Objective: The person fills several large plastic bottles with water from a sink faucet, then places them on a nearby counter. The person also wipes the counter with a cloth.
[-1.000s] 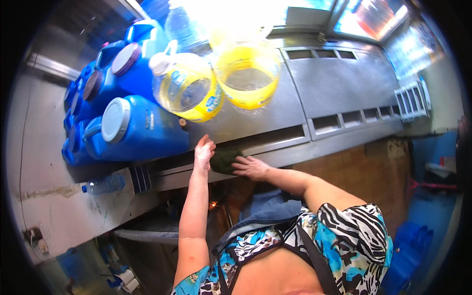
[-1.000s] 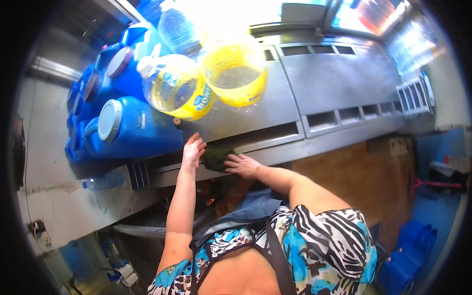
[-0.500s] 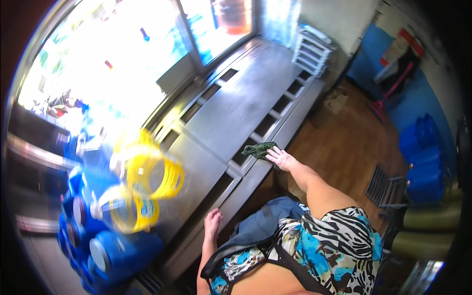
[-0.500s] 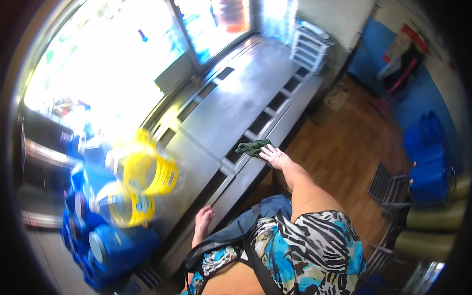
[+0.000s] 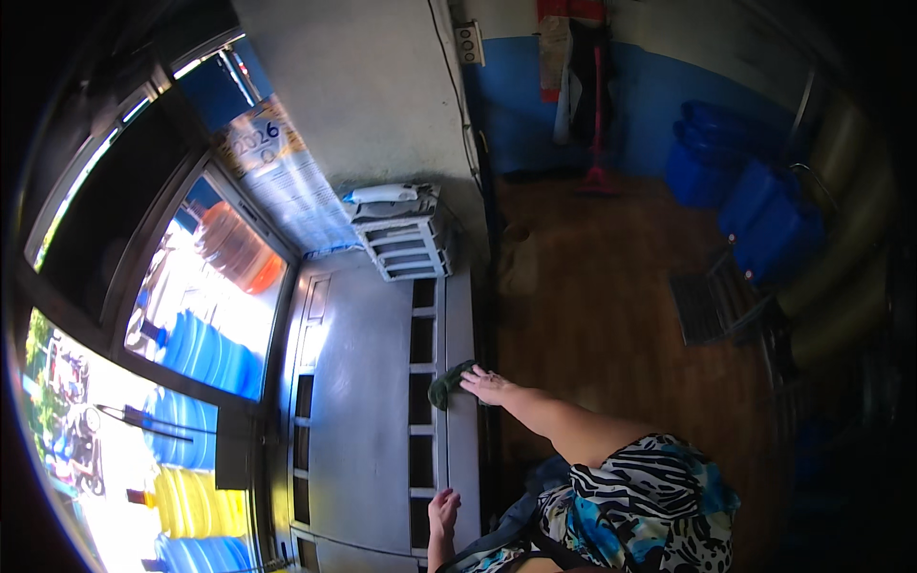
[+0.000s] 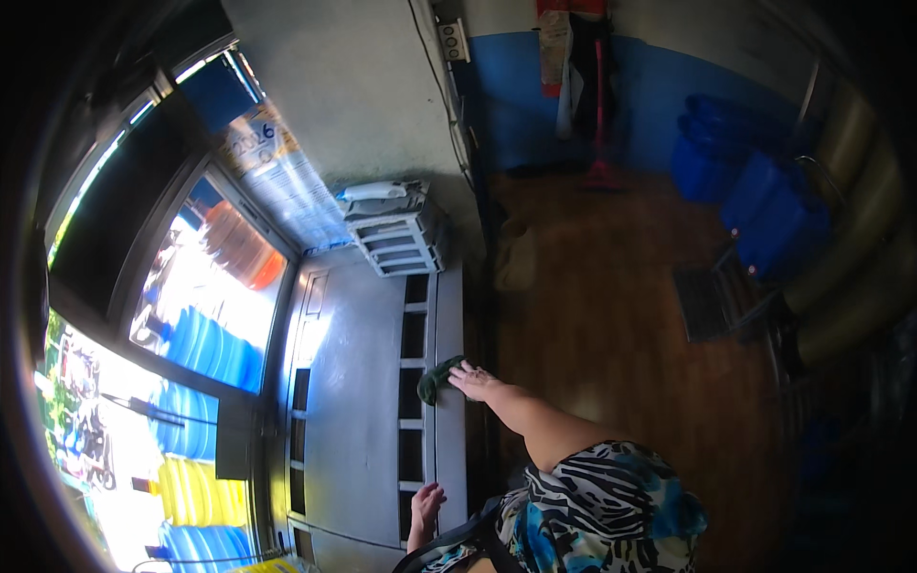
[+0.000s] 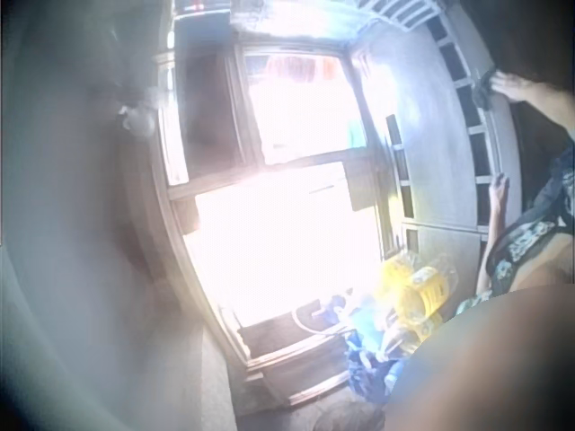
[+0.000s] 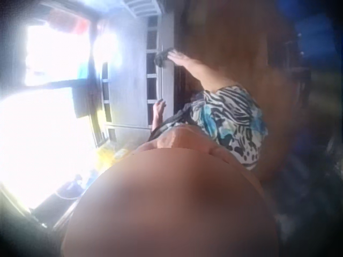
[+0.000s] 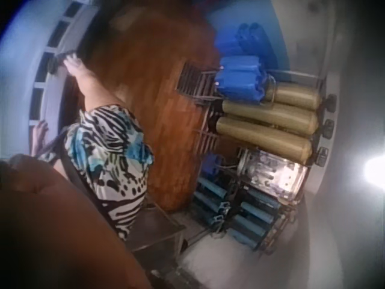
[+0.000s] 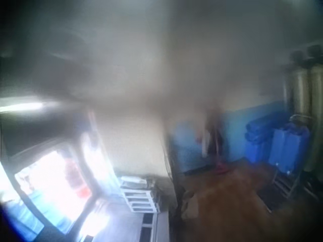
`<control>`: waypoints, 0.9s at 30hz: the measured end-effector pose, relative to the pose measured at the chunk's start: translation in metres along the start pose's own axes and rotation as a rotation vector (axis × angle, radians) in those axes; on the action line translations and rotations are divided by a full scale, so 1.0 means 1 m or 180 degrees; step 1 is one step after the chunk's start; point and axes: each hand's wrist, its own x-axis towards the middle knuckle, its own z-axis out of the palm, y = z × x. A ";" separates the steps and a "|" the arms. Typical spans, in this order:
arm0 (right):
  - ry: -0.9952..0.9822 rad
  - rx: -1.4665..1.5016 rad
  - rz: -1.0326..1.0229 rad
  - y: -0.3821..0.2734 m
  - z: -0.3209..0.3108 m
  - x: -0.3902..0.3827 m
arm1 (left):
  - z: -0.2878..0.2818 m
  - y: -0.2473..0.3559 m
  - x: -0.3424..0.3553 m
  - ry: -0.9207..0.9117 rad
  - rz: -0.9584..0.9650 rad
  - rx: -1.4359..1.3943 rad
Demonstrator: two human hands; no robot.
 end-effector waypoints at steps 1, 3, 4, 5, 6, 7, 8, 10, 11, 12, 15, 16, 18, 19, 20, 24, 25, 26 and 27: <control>0.0130 0.0578 0.0495 0.003 -0.011 0.013 | 0.008 0.020 0.021 -0.0108 0.0138 0.0174; 0.0252 0.1330 0.0891 -0.001 -0.033 0.025 | 0.024 0.060 0.058 -0.0239 0.0460 0.0353; 0.0240 0.1512 0.0796 -0.007 -0.046 0.025 | 0.031 0.079 0.067 -0.0219 0.0382 0.0136; 0.0235 0.1698 0.0717 -0.018 -0.058 0.021 | 0.038 0.100 0.077 -0.0158 0.0134 -0.0017; 0.0325 0.1926 0.0380 -0.034 -0.069 0.014 | 0.044 0.120 0.084 -0.0096 -0.0272 -0.0451; 0.0449 0.2182 -0.0005 -0.051 -0.078 0.004 | 0.052 0.136 0.083 0.0066 -0.0403 -0.1086; 0.0384 0.2185 -0.0425 -0.070 -0.086 -0.004 | 0.051 0.152 0.082 -0.0399 -0.0403 -0.1783; 0.0017 0.2820 -0.0989 -0.098 -0.098 -0.022 | 0.045 0.178 0.080 -0.1281 -0.0019 -0.2791; -0.0306 0.3515 -0.1320 -0.109 -0.102 -0.030 | 0.042 0.186 0.078 -0.1632 0.0287 -0.3115; -0.0762 0.3845 -0.1121 -0.119 -0.106 -0.027 | 0.034 0.188 0.071 -0.1303 0.0151 -0.3085; -0.0467 0.5121 0.0090 -0.133 -0.104 -0.029 | 0.003 0.181 0.049 -0.0803 0.0499 -0.2191; -0.0841 0.5295 0.0108 -0.134 -0.102 -0.028 | -0.002 0.175 0.039 -0.0705 0.0818 -0.1924; -0.1690 0.5243 0.0416 -0.141 -0.100 -0.025 | -0.012 0.159 0.018 -0.0275 0.1226 -0.1300; -0.2041 0.5036 0.0274 -0.148 -0.099 -0.026 | -0.016 0.151 0.006 -0.0198 0.1295 -0.1056; -0.2019 0.4272 -0.0140 -0.150 -0.100 -0.025 | -0.014 0.146 -0.003 -0.0117 0.1325 -0.0824; -0.0895 0.2315 -0.1158 -0.177 -0.117 -0.024 | -0.011 0.126 -0.039 0.0308 0.1360 -0.1320; -0.1201 0.2755 -0.0993 -0.183 -0.121 -0.027 | -0.009 0.122 -0.048 0.0419 0.1269 -0.1746; -0.1285 0.2869 -0.0885 -0.191 -0.125 -0.033 | -0.015 0.123 -0.053 0.0575 0.0837 -0.1850; -0.1447 0.3123 -0.0854 -0.192 -0.130 -0.038 | -0.010 0.123 -0.060 0.0626 0.1060 -0.1900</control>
